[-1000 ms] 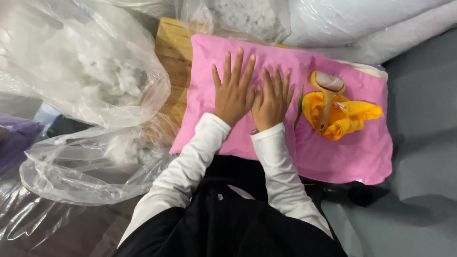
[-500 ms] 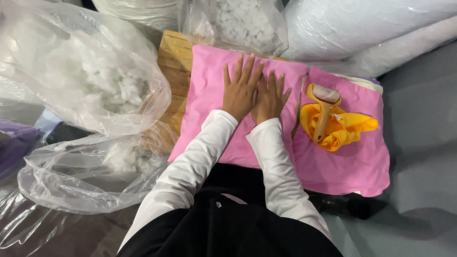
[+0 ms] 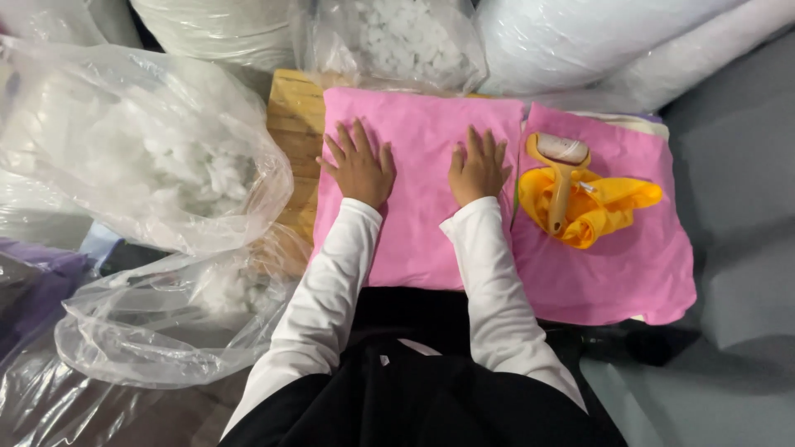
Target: The person cleans a pink pillow with a lint roller, places it inside a clear plastic bag, presses out the air, and wipes the exterior of the bag with a yellow cloth.
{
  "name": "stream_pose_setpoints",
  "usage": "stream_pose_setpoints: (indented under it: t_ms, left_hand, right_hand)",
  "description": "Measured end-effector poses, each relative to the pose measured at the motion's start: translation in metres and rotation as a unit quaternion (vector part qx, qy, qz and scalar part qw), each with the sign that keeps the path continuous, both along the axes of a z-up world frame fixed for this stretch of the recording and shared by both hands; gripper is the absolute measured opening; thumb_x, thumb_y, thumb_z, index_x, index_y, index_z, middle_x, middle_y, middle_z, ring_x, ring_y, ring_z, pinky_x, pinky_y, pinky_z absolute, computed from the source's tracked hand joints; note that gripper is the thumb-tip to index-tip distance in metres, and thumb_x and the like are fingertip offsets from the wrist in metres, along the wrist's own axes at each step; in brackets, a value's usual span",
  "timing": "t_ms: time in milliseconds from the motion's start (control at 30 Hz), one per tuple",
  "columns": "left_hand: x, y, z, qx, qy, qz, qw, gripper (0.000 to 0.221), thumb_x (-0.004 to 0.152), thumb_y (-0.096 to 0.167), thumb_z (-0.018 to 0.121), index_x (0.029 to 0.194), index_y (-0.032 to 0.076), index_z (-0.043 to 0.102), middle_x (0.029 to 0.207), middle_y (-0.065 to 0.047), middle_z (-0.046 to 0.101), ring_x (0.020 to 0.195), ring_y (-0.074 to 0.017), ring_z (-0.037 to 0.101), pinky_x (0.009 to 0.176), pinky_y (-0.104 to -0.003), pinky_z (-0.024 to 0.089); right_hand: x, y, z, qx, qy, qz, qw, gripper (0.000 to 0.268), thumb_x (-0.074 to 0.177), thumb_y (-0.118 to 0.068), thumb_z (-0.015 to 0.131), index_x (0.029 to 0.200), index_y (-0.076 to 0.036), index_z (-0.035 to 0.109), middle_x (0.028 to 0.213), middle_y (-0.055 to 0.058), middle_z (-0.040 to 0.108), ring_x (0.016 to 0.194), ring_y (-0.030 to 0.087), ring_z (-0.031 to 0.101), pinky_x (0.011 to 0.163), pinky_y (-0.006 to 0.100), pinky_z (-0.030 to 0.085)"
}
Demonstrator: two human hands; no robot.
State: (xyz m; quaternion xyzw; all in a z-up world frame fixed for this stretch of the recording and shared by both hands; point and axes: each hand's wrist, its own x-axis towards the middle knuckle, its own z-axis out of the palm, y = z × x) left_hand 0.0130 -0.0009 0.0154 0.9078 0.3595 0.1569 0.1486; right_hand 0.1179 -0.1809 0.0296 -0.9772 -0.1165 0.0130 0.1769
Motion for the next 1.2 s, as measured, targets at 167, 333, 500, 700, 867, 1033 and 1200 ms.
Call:
stream_pose_setpoints:
  t_ms: [167, 333, 500, 700, 867, 1033, 1200]
  left_hand:
    - [-0.052, -0.048, 0.027, 0.052, -0.083, -0.183, 0.978, 0.069, 0.099, 0.044, 0.05, 0.162, 0.019, 0.034, 0.168, -0.017, 0.026, 0.155, -0.0449, 0.018, 0.118, -0.071, 0.017]
    - [-0.075, -0.04, 0.009, 0.046, -0.061, -0.171, 0.982, 0.075, 0.097, 0.063, 0.047, 0.161, 0.025, 0.036, 0.166, -0.018, 0.029, 0.153, -0.0443, 0.024, 0.116, -0.072, 0.009]
    - [-0.114, -0.017, 0.023, -0.082, 0.071, -0.066, 0.992, 0.093, 0.091, 0.077, 0.049, 0.165, 0.026, 0.023, 0.17, -0.016, 0.02, 0.155, -0.0432, 0.021, 0.114, -0.077, 0.022]
    - [-0.151, 0.016, -0.027, -0.224, -0.116, -0.038, 0.967, 0.067, 0.109, 0.046, 0.052, 0.162, 0.012, 0.029, 0.164, -0.023, 0.033, 0.153, -0.0427, 0.026, 0.12, -0.071, 0.007]
    - [-0.169, 0.039, -0.036, -0.218, -0.264, -0.045, 0.938, 0.044, 0.112, 0.028, 0.048, 0.148, 0.003, 0.051, 0.136, -0.026, 0.061, 0.13, -0.0442, 0.055, 0.113, -0.056, 0.037]
    - [-0.184, 0.043, -0.006, -0.19, -0.385, -0.083, 0.899, 0.04, 0.109, 0.017, 0.033, 0.112, 0.006, 0.071, 0.098, -0.017, 0.073, 0.089, -0.0355, 0.072, 0.083, -0.044, 0.053]
    - [-0.179, 0.062, -0.047, -0.224, -0.365, -0.077, 0.9, 0.045, 0.111, 0.028, 0.039, 0.104, 0.008, 0.078, 0.088, -0.014, 0.076, 0.076, -0.0288, 0.071, 0.08, -0.04, 0.055]
  right_hand:
    - [-0.069, -0.004, -0.003, -0.009, -0.102, 0.059, 0.993, 0.055, 0.105, -0.045, 0.044, 0.159, -0.037, 0.038, 0.167, 0.007, 0.033, 0.154, 0.04, 0.023, 0.117, 0.072, 0.021]
    - [-0.08, -0.015, -0.001, -0.022, -0.076, 0.115, 0.99, 0.061, 0.105, -0.048, 0.043, 0.163, -0.035, 0.029, 0.172, 0.008, 0.019, 0.158, 0.04, 0.015, 0.12, 0.072, 0.013]
    - [-0.125, -0.064, 0.046, -0.035, -0.09, 0.186, 0.978, 0.061, 0.103, -0.051, 0.049, 0.161, -0.033, 0.037, 0.166, 0.014, 0.033, 0.153, 0.045, 0.022, 0.114, 0.074, 0.019]
    - [-0.109, -0.121, -0.018, 0.196, -0.198, 0.254, 0.926, 0.046, 0.104, -0.022, 0.052, 0.147, -0.009, 0.059, 0.154, 0.02, 0.049, 0.143, 0.044, 0.042, 0.119, 0.054, 0.031]
    - [-0.047, -0.16, 0.022, 0.158, -0.404, 0.128, 0.892, 0.035, 0.102, -0.02, 0.059, 0.132, -0.006, 0.071, 0.133, 0.016, 0.06, 0.122, 0.036, 0.06, 0.103, 0.047, 0.049]
    - [0.02, -0.196, -0.044, 0.045, -0.183, -0.04, 0.981, 0.093, 0.086, -0.025, 0.086, 0.161, -0.029, 0.032, 0.135, 0.013, 0.056, 0.126, 0.038, 0.056, 0.097, 0.06, 0.051]
    - [-0.003, -0.184, 0.04, 0.043, -0.195, 0.07, 0.977, 0.095, 0.09, 0.01, 0.072, 0.166, -0.012, 0.02, 0.134, 0.034, 0.06, 0.117, 0.054, 0.062, 0.097, 0.062, 0.05]
